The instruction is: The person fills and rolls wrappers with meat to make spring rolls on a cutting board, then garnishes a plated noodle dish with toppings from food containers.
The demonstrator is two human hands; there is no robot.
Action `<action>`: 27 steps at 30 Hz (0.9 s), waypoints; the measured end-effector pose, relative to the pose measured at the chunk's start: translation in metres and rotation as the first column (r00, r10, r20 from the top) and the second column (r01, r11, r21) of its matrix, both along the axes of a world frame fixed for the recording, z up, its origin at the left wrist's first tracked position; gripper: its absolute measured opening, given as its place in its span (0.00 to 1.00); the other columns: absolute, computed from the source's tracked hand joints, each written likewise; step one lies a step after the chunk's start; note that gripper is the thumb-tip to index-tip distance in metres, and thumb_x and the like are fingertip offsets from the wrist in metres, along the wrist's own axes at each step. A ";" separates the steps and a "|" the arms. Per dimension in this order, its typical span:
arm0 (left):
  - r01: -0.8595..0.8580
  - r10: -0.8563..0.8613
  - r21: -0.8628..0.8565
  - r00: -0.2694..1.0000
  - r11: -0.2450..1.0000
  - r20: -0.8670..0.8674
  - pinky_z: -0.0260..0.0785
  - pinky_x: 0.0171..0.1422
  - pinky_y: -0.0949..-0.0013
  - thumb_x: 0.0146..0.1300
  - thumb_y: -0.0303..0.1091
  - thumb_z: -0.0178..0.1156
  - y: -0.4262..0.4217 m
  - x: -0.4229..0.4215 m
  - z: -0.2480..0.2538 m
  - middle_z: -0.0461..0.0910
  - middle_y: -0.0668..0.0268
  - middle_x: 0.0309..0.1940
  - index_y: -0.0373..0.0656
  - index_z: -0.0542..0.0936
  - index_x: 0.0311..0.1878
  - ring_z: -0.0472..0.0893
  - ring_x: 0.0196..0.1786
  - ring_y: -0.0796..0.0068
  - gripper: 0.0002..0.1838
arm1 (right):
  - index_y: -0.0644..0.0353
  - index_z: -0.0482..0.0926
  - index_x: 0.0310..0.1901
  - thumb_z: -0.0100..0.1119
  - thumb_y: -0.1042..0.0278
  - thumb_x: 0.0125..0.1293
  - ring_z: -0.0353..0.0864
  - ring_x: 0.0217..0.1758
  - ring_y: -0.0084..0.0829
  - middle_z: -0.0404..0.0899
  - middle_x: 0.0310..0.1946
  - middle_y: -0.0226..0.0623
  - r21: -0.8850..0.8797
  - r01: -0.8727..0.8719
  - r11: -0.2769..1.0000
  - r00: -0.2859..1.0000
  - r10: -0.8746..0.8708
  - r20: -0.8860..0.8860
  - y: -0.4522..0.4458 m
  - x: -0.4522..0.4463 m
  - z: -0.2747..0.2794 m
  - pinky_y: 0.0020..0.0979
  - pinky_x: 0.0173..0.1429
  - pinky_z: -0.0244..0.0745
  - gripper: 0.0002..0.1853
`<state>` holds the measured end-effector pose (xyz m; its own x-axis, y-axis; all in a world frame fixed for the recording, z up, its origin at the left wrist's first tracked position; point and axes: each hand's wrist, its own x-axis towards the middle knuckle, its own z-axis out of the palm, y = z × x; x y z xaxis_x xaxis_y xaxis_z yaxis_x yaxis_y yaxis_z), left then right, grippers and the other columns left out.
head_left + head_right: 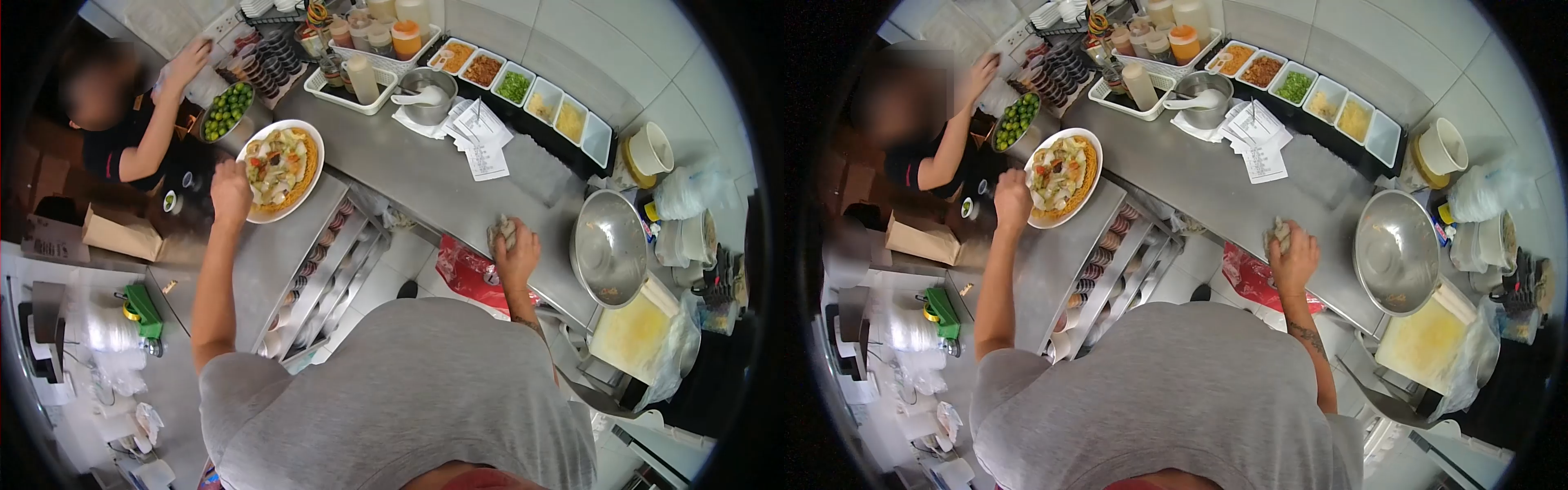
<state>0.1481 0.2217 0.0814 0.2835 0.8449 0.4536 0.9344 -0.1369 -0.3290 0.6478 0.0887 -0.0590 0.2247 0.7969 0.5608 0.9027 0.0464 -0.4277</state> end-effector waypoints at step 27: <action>0.639 -0.605 -0.530 0.750 0.557 0.268 0.75 0.48 0.57 0.47 0.29 0.60 0.263 0.473 -0.033 0.82 0.45 0.33 0.35 0.84 0.31 0.83 0.39 0.52 0.09 | 0.53 0.76 0.47 0.69 0.64 0.45 0.72 0.39 0.39 0.77 0.37 0.33 -0.012 0.048 0.999 0.999 -0.048 -0.017 -0.001 0.000 0.007 0.39 0.44 0.66 0.24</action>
